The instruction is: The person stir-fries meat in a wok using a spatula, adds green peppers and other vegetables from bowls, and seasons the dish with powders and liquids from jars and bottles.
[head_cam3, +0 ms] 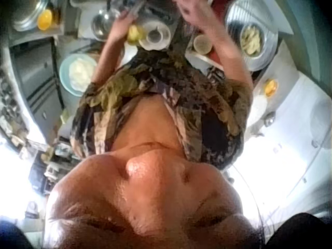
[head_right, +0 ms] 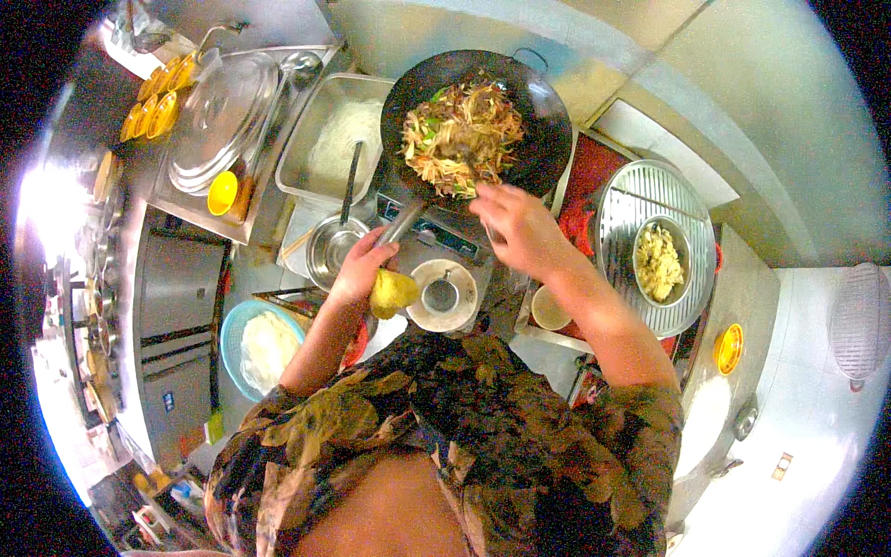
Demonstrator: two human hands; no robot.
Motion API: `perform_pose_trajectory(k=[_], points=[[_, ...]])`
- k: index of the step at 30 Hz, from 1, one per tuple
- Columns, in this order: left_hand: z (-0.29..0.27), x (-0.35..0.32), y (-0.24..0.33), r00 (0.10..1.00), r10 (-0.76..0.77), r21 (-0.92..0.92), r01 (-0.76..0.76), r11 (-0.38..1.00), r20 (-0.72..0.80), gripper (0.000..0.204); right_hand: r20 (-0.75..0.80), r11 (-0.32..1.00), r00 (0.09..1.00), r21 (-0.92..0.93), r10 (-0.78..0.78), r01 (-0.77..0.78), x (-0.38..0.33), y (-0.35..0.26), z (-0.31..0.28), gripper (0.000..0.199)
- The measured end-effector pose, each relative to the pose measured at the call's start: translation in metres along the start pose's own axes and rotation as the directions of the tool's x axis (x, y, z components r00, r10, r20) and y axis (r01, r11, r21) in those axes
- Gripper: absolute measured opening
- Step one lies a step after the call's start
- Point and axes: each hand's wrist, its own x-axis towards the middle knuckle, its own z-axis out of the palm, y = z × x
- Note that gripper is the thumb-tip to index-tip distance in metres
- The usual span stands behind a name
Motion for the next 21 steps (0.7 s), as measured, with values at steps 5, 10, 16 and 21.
perform_pose_trajectory(k=[5,10,16,21], points=[[0.0,0.001,0.003,0.999,-0.035,0.01,0.035,0.999,0.007,0.046,-0.001,0.987,0.996,-0.135,0.089,-0.089,0.017,0.031,0.004,0.04],[-0.006,-0.001,0.001,1.0,-0.025,-0.001,0.025,1.0,-0.016,0.045,0.084,1.0,0.996,-0.008,0.02,-0.019,-0.004,-0.02,-0.015,0.033],[0.001,0.003,0.008,1.0,-0.022,0.019,0.022,1.0,-0.014,0.045,-0.27,0.986,0.95,-0.011,0.156,-0.165,0.018,0.05,0.0,0.022],[-0.019,0.008,0.024,0.993,-0.045,-0.041,0.041,0.998,-0.109,0.042,-0.318,0.769,0.711,0.394,0.628,-0.503,0.016,0.072,-0.089,0.018]])
